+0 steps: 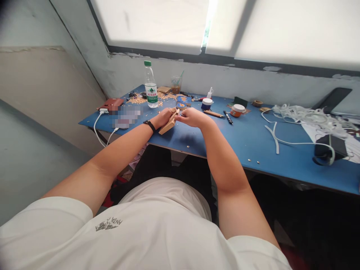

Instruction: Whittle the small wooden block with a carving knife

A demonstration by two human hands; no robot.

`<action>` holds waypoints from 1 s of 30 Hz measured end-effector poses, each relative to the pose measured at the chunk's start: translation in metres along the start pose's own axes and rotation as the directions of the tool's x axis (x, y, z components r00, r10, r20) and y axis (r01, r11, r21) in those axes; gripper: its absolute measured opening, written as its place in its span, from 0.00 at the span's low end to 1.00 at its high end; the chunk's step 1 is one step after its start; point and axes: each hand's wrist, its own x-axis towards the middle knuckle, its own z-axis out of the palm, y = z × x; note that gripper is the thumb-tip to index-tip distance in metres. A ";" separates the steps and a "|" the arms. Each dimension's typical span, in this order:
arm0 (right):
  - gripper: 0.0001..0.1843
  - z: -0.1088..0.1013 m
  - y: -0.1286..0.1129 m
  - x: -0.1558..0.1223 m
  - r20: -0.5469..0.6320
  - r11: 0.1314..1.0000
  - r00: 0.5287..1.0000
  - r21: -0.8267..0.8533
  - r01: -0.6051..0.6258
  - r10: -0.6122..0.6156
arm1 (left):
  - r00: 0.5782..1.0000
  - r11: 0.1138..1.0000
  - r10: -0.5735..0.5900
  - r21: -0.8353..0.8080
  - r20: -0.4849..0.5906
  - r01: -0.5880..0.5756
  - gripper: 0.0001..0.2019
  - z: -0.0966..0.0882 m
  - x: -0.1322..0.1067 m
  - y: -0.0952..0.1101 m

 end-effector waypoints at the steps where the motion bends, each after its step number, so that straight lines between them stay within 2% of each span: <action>1: 0.34 0.001 0.000 0.003 -0.015 1.000 1.000 -0.009 -0.008 0.007 | 1.000 1.000 0.007 0.018 -0.017 -0.006 0.30 -0.001 0.000 0.000; 7: 0.33 0.005 0.005 0.012 -0.051 0.999 0.998 -0.045 0.017 -0.019 | 0.995 0.991 0.078 0.116 -0.066 -0.070 0.29 -0.002 0.006 -0.005; 15: 0.32 0.008 0.013 0.020 -0.103 0.994 0.995 -0.107 -0.013 0.001 | 0.998 0.997 0.051 0.057 -0.038 -0.048 0.31 0.000 0.002 -0.001; 18: 0.34 0.009 0.012 0.017 -0.103 0.997 0.995 -0.078 -0.010 0.002 | 0.999 0.997 0.036 0.072 -0.038 -0.033 0.32 0.001 -0.001 0.004; 24: 0.33 0.007 0.006 0.005 -0.097 0.995 0.991 -0.047 0.084 -0.088 | 0.997 0.999 -0.041 -0.011 -0.060 0.040 0.30 0.002 -0.001 0.005; 28: 0.33 0.005 0.006 0.004 -0.067 0.998 0.997 -0.054 0.033 -0.036 | 0.992 0.988 -0.128 -0.089 -0.010 0.126 0.25 0.003 0.003 0.000; 30: 0.34 0.006 0.008 0.006 -0.060 0.999 0.998 -0.046 0.002 -0.005 | 0.993 0.989 -0.121 -0.084 -0.008 0.120 0.23 0.002 0.005 -0.003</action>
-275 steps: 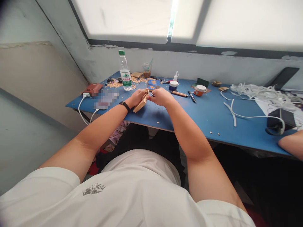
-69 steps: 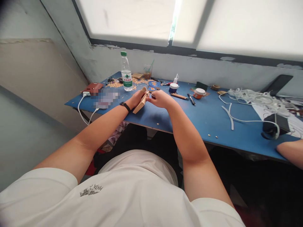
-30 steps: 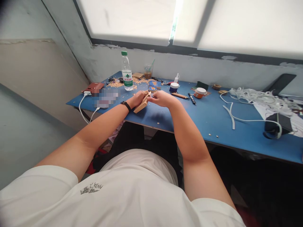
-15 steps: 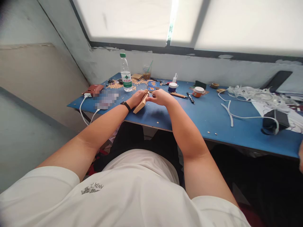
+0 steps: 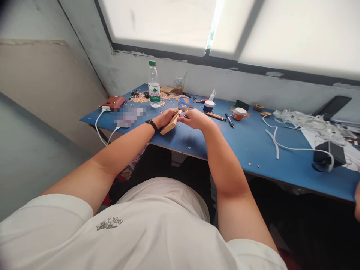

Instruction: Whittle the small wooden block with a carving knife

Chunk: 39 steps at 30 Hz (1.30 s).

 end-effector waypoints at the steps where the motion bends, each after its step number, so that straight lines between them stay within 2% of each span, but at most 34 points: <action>1: 0.36 0.001 0.001 0.002 -0.005 1.000 1.000 0.001 -0.009 0.009 | 1.000 1.000 0.021 0.018 -0.003 -0.021 0.24 -0.001 0.001 -0.001; 6: 0.37 0.004 0.004 0.008 -0.055 0.998 0.997 -0.031 -0.056 0.054 | 0.985 0.976 0.172 0.129 0.021 -0.173 0.27 -0.007 0.005 -0.002; 12: 0.40 0.006 -0.001 0.011 -0.070 0.976 0.983 -0.126 -0.179 0.171 | 0.983 0.981 0.178 0.088 -0.053 -0.173 0.28 -0.007 0.010 -0.007; 17: 0.36 -0.002 -0.006 -0.001 -0.087 0.992 0.989 -0.033 -0.123 0.120 | 0.992 0.992 0.123 -0.032 0.000 -0.123 0.42 -0.005 0.013 -0.018; 20: 0.33 -0.009 -0.012 -0.011 0.026 0.995 0.999 0.089 -0.042 0.040 | 0.992 0.993 0.121 -0.018 0.023 -0.121 0.45 -0.004 0.013 -0.020; 23: 0.30 -0.013 -0.016 -0.018 0.073 0.991 0.997 0.130 -0.025 0.015 | 0.995 0.994 0.101 -0.042 0.022 -0.100 0.42 -0.001 0.013 -0.020; 29: 0.33 -0.015 -0.012 -0.015 0.069 0.999 0.998 0.034 -0.016 0.014 | 0.997 0.994 0.079 -0.077 -0.005 -0.079 0.34 0.005 0.005 -0.012; 33: 0.36 -0.013 -0.005 -0.009 0.072 0.999 0.997 -0.030 -0.020 0.023 | 0.998 0.998 0.046 -0.045 0.042 -0.044 0.25 0.005 -0.003 -0.003; 36: 0.35 -0.011 -0.001 -0.005 0.067 0.998 0.997 -0.047 -0.042 0.045 | 0.994 0.997 0.084 -0.007 0.064 -0.083 0.21 0.001 -0.004 0.000; 39: 0.35 -0.008 0.001 -0.001 0.043 0.997 0.998 -0.059 -0.049 0.052 | 0.991 0.990 0.125 0.057 0.044 -0.127 0.20 -0.004 -0.002 0.000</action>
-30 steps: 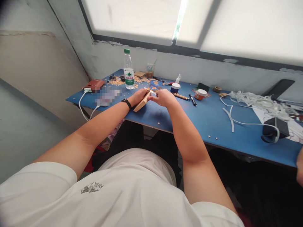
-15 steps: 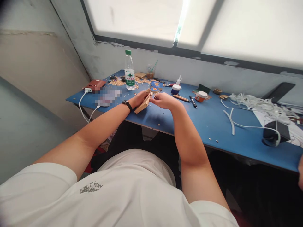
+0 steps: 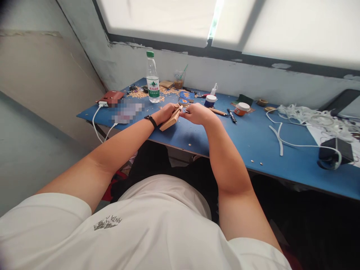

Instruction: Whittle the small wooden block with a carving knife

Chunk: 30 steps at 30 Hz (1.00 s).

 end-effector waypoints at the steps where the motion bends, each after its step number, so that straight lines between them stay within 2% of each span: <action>1: 0.35 0.001 0.001 0.001 -0.016 1.000 1.000 -0.009 0.001 -0.001 | 1.000 1.000 0.009 0.021 -0.005 -0.009 0.21 -0.001 0.000 0.000; 6: 0.40 0.003 0.000 0.005 -0.076 0.998 0.997 -0.056 -0.033 0.029 | 1.000 0.998 0.029 0.056 -0.003 -0.029 0.25 -0.002 -0.002 0.005; 9: 0.39 0.002 -0.003 0.004 -0.078 0.994 0.994 -0.073 -0.080 0.074 | 0.999 0.998 0.011 0.056 -0.052 -0.008 0.28 0.001 -0.004 0.009; 12: 0.43 0.002 -0.004 0.004 -0.061 0.988 0.990 -0.082 -0.133 0.128 | 0.998 0.999 -0.023 0.034 -0.054 0.025 0.30 0.002 -0.003 0.008; 15: 0.44 0.003 -0.001 0.004 -0.064 0.991 0.991 -0.056 -0.121 0.117 | 0.998 0.999 -0.039 -0.016 -0.053 0.038 0.32 0.002 0.000 0.003; 22: 0.25 0.000 -0.004 -0.005 -0.111 0.991 0.994 0.130 0.013 0.001 | 1.000 0.997 -0.029 -0.065 -0.009 0.029 0.44 0.001 0.004 -0.009; 25: 0.25 -0.002 -0.008 -0.009 -0.088 0.989 0.996 0.141 0.043 -0.031 | 0.999 0.994 -0.033 -0.104 -0.022 0.031 0.42 0.003 0.006 -0.013; 30: 0.30 -0.002 -0.007 -0.012 -0.092 0.996 0.995 0.064 0.056 -0.050 | 0.998 0.987 -0.055 -0.148 0.004 0.055 0.34 0.004 0.009 -0.017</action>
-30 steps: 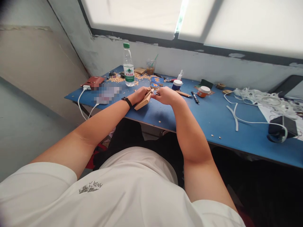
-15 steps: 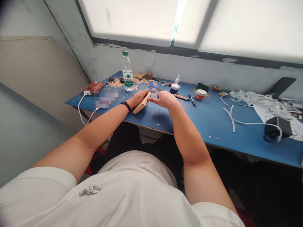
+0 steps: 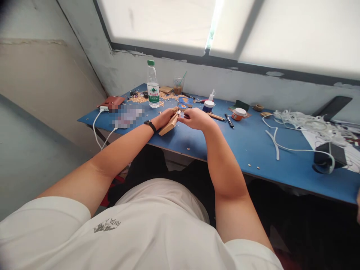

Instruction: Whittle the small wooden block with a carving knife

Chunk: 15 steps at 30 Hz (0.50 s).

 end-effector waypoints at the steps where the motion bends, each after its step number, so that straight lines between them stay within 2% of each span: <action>1: 0.31 0.000 0.001 0.000 -0.002 1.000 1.000 -0.009 0.011 -0.011 | 1.000 1.000 0.005 0.015 0.001 -0.005 0.33 0.000 -0.001 0.000; 4: 0.34 0.001 0.003 0.000 -0.015 0.999 0.999 -0.020 0.039 -0.039 | 0.998 0.996 0.067 0.063 -0.001 -0.067 0.28 -0.002 -0.005 0.004; 6: 0.36 0.001 0.002 0.000 -0.017 0.999 0.999 -0.016 0.039 -0.039 | 0.994 0.990 0.107 0.091 0.008 -0.107 0.29 -0.003 -0.009 0.008; 11: 0.33 0.000 0.003 0.000 0.024 0.997 0.997 0.033 -0.070 0.069 | 0.991 0.982 0.125 0.141 0.039 -0.129 0.34 -0.003 -0.017 0.013; 15: 0.37 -0.001 0.008 -0.001 0.003 0.990 1.000 0.143 0.010 -0.010 | 0.994 0.982 0.094 0.161 0.051 -0.101 0.35 -0.002 -0.019 0.016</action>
